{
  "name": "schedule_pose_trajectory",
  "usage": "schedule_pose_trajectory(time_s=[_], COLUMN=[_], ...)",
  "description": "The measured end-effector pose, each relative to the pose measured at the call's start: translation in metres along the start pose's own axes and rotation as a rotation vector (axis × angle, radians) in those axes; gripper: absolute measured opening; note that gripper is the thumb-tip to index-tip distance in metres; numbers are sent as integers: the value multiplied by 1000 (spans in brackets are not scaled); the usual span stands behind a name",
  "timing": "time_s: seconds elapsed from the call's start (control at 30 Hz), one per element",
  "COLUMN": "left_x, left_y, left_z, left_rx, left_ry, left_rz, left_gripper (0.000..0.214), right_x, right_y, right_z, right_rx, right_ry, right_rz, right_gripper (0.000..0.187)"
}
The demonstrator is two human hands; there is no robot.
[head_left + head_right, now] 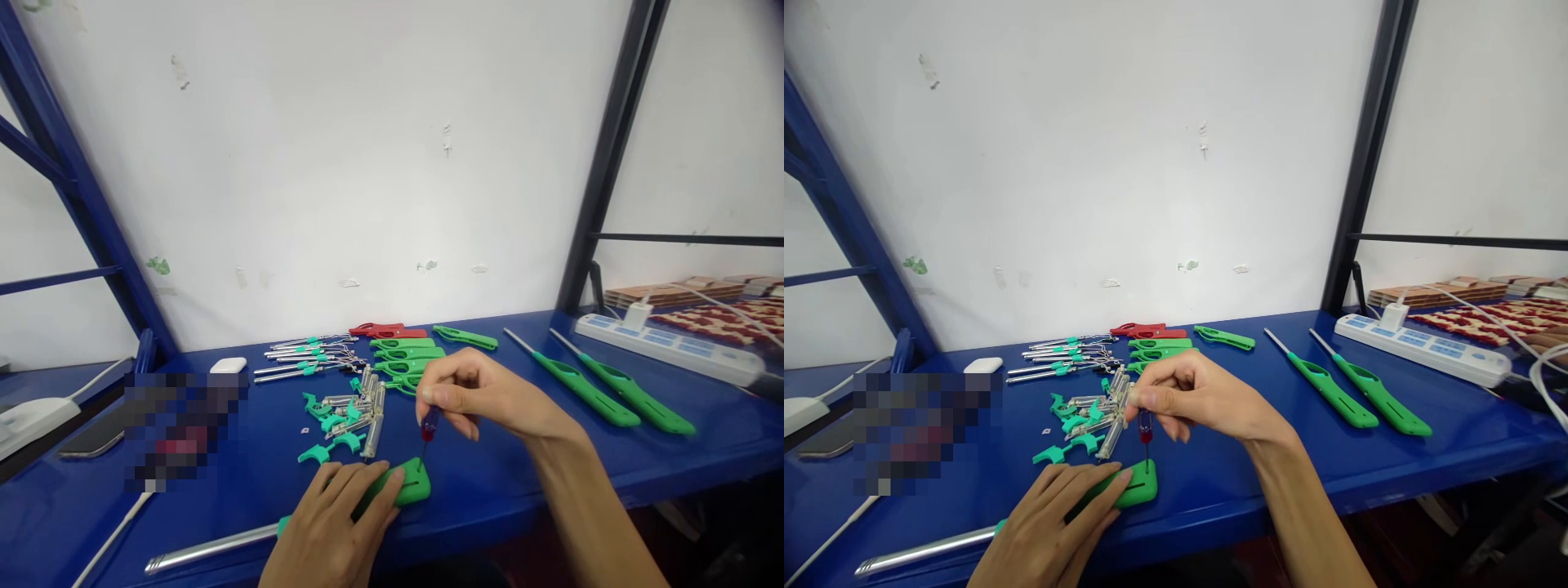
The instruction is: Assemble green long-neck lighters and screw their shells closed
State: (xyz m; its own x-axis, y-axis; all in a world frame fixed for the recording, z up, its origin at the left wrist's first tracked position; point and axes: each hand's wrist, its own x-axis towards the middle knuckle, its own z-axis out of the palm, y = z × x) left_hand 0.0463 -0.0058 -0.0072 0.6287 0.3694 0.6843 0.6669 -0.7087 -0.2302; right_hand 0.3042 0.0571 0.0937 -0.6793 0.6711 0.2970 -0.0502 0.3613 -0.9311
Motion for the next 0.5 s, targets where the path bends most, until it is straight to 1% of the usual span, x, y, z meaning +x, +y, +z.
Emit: schedule_pose_trajectory(time_s=[0.17, 0.3, 0.4, 0.5], left_x=[2, 1, 1, 2], left_y=[1, 1, 0, 0], left_z=[-1, -2, -1, 0], left_rx=[4, 9, 6, 11], left_ry=[-16, -18, 0, 25], left_rz=[-4, -5, 6, 16], left_gripper=[41, 41, 40, 40], right_x=[0, 1, 3, 4], right_y=[-6, -10, -9, -11], right_z=[9, 18, 24, 25], right_rx=[-16, -43, -77, -90], right_ry=[50, 137, 201, 232], right_rz=[30, 80, 113, 100], right_gripper=[31, 26, 30, 33])
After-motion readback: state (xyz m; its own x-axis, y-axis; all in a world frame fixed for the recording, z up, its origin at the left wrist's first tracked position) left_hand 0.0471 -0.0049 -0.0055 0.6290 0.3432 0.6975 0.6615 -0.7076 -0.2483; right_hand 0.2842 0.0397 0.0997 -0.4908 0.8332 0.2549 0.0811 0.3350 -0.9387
